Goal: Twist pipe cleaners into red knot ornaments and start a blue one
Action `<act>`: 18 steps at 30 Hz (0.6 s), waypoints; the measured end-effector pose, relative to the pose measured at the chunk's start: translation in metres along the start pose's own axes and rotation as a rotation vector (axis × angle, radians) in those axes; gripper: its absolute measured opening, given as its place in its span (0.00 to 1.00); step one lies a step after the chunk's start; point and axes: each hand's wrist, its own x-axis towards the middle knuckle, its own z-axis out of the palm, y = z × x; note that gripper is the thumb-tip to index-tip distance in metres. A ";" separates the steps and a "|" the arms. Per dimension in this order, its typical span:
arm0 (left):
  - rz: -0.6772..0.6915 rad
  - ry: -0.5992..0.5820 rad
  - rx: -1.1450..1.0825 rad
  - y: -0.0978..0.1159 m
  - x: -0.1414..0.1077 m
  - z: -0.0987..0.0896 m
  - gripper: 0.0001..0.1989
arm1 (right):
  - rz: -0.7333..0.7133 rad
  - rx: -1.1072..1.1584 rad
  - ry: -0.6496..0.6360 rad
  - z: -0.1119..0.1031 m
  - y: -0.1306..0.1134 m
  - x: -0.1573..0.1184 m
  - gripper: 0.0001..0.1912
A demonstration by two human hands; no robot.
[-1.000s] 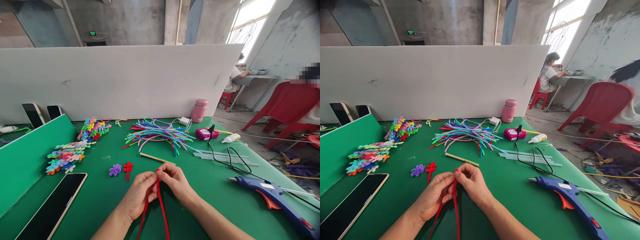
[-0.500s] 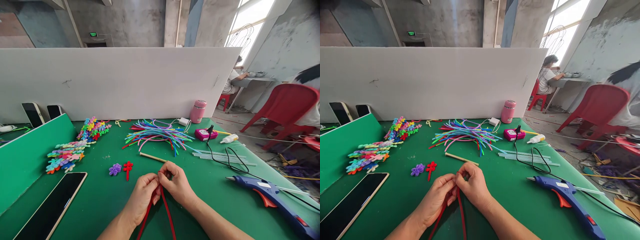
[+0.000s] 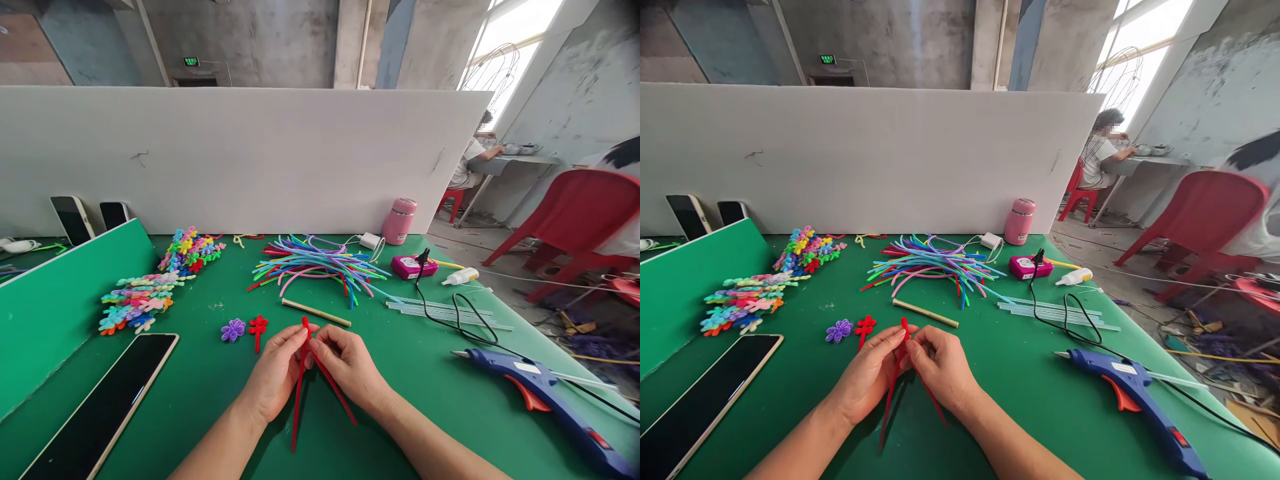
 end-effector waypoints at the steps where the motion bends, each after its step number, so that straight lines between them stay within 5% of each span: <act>1: 0.002 -0.005 0.006 0.000 0.000 0.000 0.05 | 0.004 -0.018 0.014 0.000 -0.001 0.000 0.13; 7: 0.014 0.013 0.093 0.002 -0.001 0.001 0.06 | 0.022 -0.007 -0.014 0.001 0.001 0.002 0.13; 12: 0.034 0.039 0.270 0.002 -0.003 0.003 0.08 | 0.007 -0.013 0.177 -0.003 0.010 0.004 0.13; 18: 0.037 -0.018 0.508 -0.001 -0.007 0.008 0.16 | 0.043 0.097 0.125 -0.003 0.015 0.007 0.12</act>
